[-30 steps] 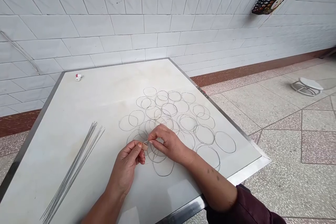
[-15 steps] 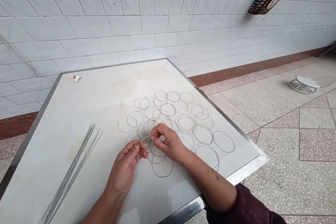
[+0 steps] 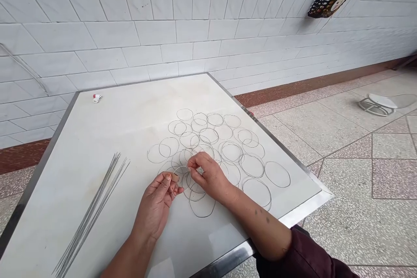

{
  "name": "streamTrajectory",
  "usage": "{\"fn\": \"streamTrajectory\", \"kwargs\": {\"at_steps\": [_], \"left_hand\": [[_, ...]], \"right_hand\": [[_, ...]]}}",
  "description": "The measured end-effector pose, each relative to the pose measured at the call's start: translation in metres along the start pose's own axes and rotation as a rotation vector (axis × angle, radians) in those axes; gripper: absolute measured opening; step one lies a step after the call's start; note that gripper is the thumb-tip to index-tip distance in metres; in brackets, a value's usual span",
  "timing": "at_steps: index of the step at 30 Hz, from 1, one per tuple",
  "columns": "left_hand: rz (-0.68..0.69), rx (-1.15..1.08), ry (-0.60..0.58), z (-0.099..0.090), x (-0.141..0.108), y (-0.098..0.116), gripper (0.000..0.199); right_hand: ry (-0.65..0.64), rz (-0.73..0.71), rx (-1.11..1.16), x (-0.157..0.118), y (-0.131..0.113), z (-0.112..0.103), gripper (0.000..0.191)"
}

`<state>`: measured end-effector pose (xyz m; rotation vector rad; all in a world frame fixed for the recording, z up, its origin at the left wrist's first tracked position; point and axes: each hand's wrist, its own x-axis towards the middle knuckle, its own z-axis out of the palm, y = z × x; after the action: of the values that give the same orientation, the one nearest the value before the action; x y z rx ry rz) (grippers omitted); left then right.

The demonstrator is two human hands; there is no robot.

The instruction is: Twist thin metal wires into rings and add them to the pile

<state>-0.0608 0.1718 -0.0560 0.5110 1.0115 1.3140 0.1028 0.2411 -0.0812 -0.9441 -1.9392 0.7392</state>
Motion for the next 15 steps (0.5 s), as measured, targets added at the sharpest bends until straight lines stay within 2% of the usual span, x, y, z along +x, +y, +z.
{"fn": "streamTrajectory", "kwargs": {"at_steps": [4,7,12,15], "left_hand": [[-0.032,-0.100,-0.073,-0.0003,0.0003,-0.0007,0.019],[-0.039,-0.111,-0.118,-0.0020,0.0011,-0.0010,0.011],[-0.036,-0.087,-0.076,-0.0031,0.0029,-0.0032,0.020],[-0.072,-0.179,-0.046,0.0009,0.0020,-0.0047,0.020]], "right_hand": [[0.076,0.169,0.057,0.0001,0.0017,0.0023,0.006],[0.101,0.234,0.062,0.0014,0.0039,0.0016,0.006],[0.104,0.241,0.077,0.0027,0.0037,0.0009,0.005],[0.090,0.272,0.106,0.0020,-0.0009,0.0005,0.005]]}}
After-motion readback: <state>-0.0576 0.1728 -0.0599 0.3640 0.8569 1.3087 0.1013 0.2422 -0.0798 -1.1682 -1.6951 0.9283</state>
